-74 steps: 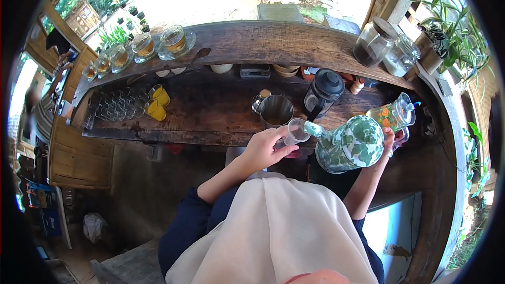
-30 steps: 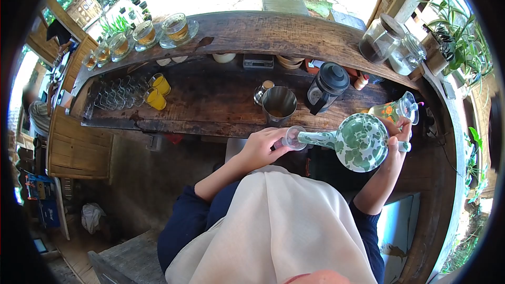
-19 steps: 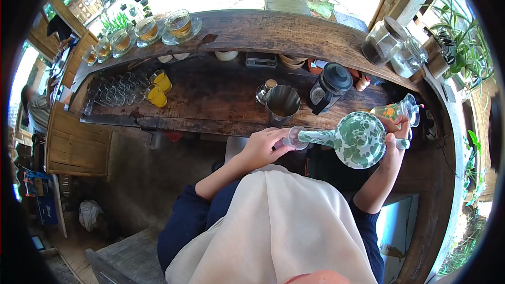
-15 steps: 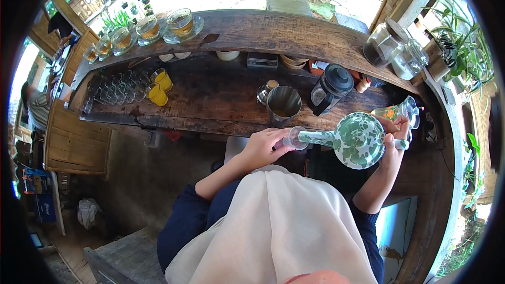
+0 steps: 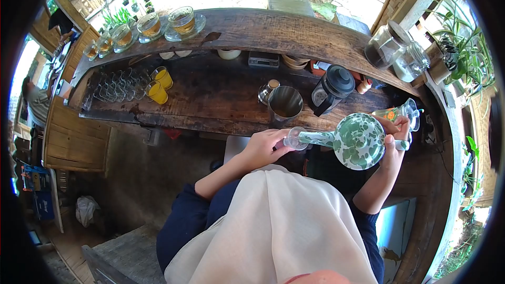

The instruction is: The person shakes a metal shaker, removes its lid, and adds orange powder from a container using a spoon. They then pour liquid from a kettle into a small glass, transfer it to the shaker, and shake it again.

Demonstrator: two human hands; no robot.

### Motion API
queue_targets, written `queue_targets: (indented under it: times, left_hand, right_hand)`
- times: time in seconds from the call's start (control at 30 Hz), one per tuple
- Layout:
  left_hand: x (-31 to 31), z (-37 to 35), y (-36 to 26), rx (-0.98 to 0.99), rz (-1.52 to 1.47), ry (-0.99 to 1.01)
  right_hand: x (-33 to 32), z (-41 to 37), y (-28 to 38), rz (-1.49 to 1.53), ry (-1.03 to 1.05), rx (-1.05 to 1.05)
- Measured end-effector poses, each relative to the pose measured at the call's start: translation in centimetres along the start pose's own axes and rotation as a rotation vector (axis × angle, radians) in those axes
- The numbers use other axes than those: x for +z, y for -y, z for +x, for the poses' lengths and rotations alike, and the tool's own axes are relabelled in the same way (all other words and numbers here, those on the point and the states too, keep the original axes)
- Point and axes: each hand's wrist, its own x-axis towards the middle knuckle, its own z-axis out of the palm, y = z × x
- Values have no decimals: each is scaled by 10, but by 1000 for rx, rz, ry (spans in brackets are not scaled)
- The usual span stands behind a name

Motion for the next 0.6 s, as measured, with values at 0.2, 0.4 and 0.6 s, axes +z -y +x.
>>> queue_targets:
  times: [0.2, 0.4, 0.6]
  left_hand:
    - [-3, 0, -5, -18, -8, 17]
    - [-3, 0, -4, -14, -21, 26]
    - [-3, 1, -5, -20, -36, 57]
  right_hand:
    - [0, -1, 1, 2, -9, 1]
    - [-2, -3, -1, -8, -14, 1]
    - [0, -6, 1, 4, -23, 10]
